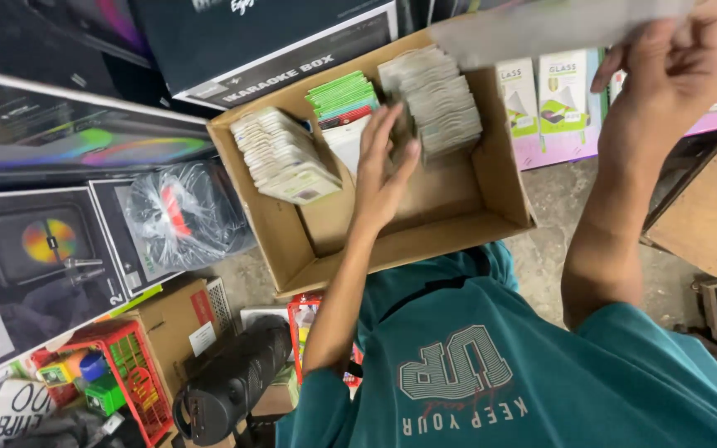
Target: The person sorts through a cardboard box filled with packaged phone accessories, picking up stacks of screen protectors and other items. They move the items around within the box and place some onto a nearby shelf.
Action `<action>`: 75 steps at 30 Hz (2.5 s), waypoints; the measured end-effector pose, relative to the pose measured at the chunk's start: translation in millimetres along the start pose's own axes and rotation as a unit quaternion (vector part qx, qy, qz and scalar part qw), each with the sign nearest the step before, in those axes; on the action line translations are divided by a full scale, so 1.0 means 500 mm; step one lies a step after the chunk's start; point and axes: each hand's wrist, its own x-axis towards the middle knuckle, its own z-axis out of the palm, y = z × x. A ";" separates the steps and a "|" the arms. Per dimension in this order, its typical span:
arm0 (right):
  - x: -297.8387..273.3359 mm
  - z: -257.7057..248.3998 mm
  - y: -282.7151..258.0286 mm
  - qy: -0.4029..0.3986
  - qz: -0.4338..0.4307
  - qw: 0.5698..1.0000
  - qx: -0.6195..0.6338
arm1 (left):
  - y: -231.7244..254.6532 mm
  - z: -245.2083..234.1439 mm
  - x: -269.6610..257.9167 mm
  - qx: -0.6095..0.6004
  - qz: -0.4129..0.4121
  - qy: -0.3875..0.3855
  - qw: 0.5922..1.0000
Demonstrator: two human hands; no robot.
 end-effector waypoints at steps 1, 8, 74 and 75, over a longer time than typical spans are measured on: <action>0.009 0.006 -0.004 0.005 -0.003 1.000 0.000 | -0.005 0.017 0.032 0.001 0.003 -0.005 1.000; 0.036 0.053 0.034 -0.017 -0.076 0.997 0.005 | -0.078 0.105 0.167 0.451 0.119 0.084 0.881; -0.089 -0.042 -0.019 -0.114 0.098 0.939 -0.310 | -0.229 0.102 0.138 0.017 -0.127 0.134 0.983; -0.083 -0.066 0.012 -0.057 0.063 0.953 -0.290 | -0.220 0.105 0.131 0.079 -0.107 0.144 0.981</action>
